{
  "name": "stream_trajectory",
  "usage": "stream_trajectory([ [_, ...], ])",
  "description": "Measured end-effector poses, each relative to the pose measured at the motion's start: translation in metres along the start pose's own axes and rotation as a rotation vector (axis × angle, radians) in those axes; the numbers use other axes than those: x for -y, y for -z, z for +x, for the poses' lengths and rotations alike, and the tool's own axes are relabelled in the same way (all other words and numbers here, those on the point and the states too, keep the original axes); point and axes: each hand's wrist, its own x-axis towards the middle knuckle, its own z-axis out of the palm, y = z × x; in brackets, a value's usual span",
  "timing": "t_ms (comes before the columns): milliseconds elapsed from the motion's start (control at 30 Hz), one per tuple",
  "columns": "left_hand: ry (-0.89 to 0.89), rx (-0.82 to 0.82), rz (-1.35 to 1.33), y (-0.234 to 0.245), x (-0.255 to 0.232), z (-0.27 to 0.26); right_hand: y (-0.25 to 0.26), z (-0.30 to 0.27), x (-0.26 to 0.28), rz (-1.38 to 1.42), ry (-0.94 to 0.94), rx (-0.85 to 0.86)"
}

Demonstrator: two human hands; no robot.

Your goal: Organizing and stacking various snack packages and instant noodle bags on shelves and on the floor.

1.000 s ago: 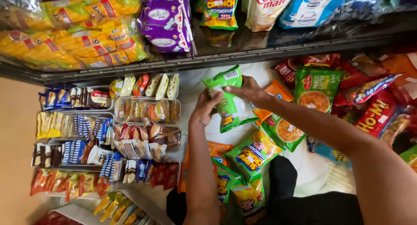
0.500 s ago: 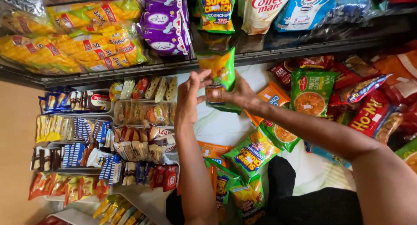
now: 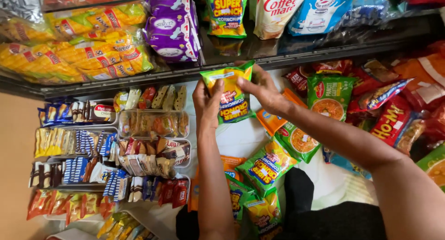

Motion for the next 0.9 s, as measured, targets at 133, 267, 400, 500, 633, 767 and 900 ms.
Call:
stream_trajectory([
  [133,-0.005,0.044,-0.04,-0.008,-0.009,0.002,0.01,0.008,-0.017,0.036,-0.043,-0.111],
  [267,0.007,-0.076,0.035,-0.003,0.005,0.005,-0.005,0.007,0.008,0.015,-0.095,-0.152],
  [400,0.024,-0.161,0.048,-0.003,0.007,0.006,0.014,0.009,-0.019,-0.005,-0.08,-0.135],
  [500,0.004,-0.124,0.031,-0.003,0.01,0.004,0.027,0.015,-0.043,-0.072,-0.032,-0.188],
  [633,0.002,-0.121,0.028,-0.007,0.015,0.007,0.021,0.015,-0.037,0.041,-0.12,-0.281],
  [767,0.032,-0.262,-0.109,-0.009,0.01,0.015,0.005,0.006,0.005,-0.023,-0.085,-0.101],
  [900,-0.114,-0.329,-0.261,-0.013,0.008,0.024,0.001,-0.003,0.032,-0.315,-0.264,0.253],
])
